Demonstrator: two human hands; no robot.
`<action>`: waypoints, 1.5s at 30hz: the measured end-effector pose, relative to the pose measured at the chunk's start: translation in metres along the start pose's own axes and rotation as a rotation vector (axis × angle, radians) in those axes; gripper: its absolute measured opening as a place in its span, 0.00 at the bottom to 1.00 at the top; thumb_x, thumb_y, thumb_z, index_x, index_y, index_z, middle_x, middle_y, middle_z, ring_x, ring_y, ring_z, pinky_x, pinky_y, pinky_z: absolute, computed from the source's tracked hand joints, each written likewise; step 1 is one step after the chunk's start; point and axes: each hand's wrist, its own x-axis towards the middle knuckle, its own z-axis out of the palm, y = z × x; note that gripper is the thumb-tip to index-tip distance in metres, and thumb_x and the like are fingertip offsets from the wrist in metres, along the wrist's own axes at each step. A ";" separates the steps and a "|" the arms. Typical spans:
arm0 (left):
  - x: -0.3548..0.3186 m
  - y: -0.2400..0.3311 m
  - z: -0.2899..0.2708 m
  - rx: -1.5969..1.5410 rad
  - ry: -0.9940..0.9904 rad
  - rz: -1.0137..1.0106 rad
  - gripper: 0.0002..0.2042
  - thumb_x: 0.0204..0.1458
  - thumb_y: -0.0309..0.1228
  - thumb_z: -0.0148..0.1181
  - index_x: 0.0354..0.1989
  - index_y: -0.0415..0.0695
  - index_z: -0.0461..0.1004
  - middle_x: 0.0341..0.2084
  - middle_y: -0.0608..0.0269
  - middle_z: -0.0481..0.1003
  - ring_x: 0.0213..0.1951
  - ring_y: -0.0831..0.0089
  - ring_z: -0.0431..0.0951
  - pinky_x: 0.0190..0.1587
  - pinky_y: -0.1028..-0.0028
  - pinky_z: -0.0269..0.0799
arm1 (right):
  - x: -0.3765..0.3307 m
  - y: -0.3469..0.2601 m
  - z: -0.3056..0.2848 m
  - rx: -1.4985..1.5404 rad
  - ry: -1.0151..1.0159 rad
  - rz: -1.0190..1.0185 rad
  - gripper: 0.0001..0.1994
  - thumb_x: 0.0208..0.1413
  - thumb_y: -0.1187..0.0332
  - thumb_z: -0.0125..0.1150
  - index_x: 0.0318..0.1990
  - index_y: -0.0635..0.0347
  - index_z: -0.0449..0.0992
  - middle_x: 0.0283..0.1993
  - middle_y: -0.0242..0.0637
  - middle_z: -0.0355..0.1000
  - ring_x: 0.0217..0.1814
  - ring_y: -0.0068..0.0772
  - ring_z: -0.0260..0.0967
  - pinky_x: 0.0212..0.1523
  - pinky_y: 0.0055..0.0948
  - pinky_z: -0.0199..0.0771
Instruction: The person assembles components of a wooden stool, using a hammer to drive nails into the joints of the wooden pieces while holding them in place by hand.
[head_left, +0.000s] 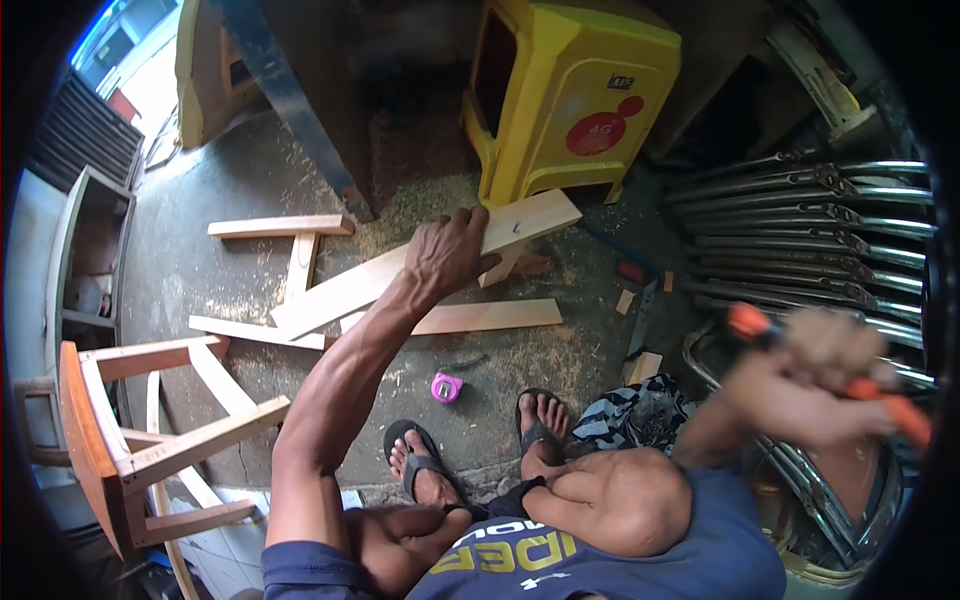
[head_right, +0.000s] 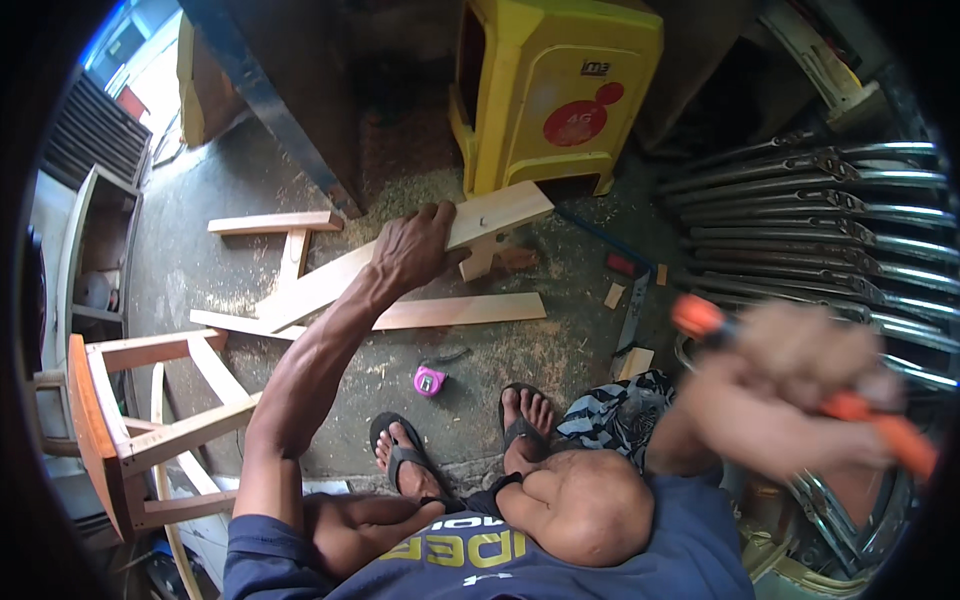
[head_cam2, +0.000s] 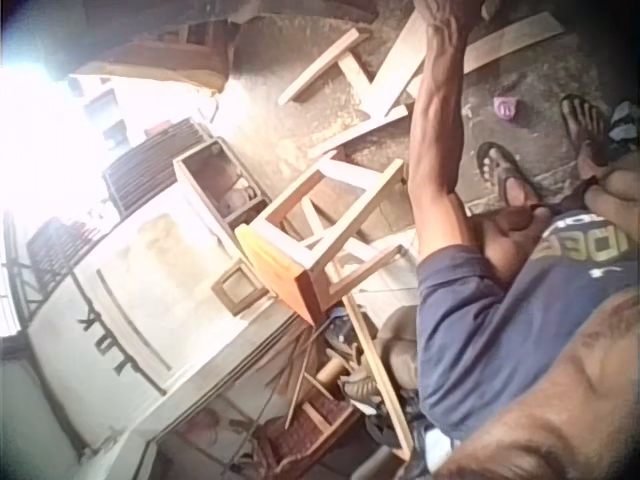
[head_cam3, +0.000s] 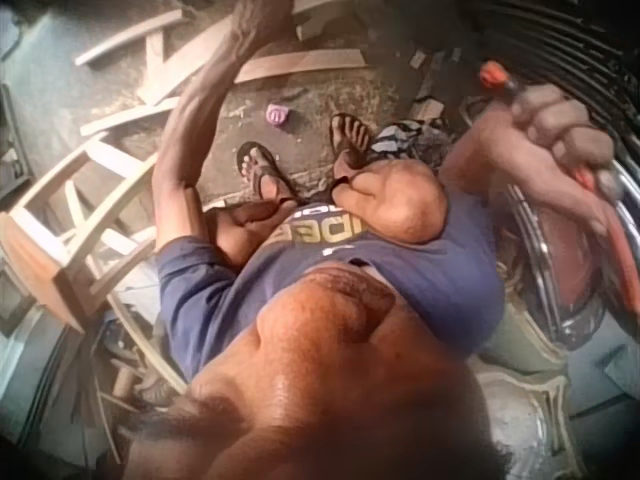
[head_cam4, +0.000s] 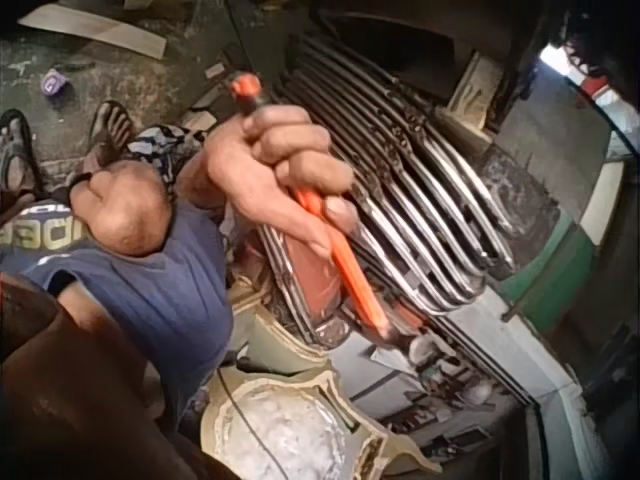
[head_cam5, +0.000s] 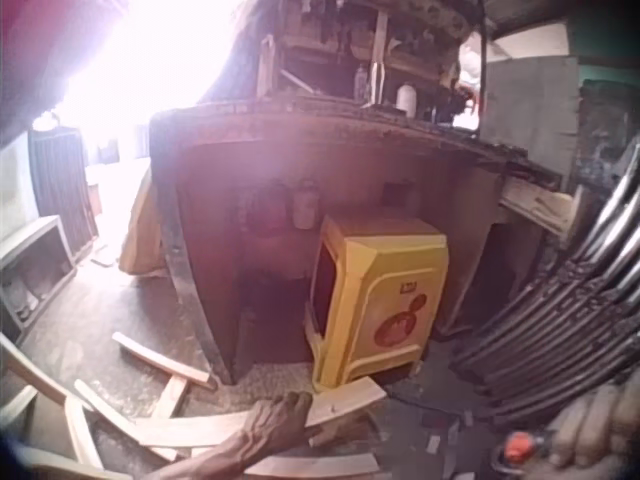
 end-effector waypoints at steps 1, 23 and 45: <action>0.000 0.003 0.000 0.001 -0.022 0.011 0.27 0.52 0.48 0.70 0.50 0.40 0.68 0.42 0.42 0.78 0.43 0.42 0.82 0.43 0.51 0.79 | -0.034 0.040 -0.005 -0.336 -0.054 0.147 0.17 0.72 0.54 0.49 0.46 0.63 0.69 0.24 0.48 0.65 0.26 0.49 0.63 0.21 0.43 0.61; -0.012 0.001 0.002 -0.052 -0.019 -0.019 0.29 0.52 0.49 0.71 0.50 0.38 0.69 0.43 0.40 0.78 0.44 0.43 0.82 0.45 0.53 0.79 | -0.075 0.074 -0.021 -0.732 -0.222 0.300 0.15 0.72 0.54 0.49 0.45 0.56 0.72 0.26 0.34 0.72 0.20 0.31 0.64 0.22 0.32 0.66; -0.028 -0.021 -0.035 -0.062 -0.283 -0.148 0.32 0.46 0.50 0.71 0.55 0.45 0.68 0.37 0.42 0.82 0.39 0.43 0.84 0.42 0.49 0.78 | -0.111 0.108 -0.015 -1.200 -0.647 0.583 0.17 0.73 0.54 0.48 0.46 0.63 0.66 0.21 0.60 0.71 0.28 0.71 0.73 0.25 0.61 0.66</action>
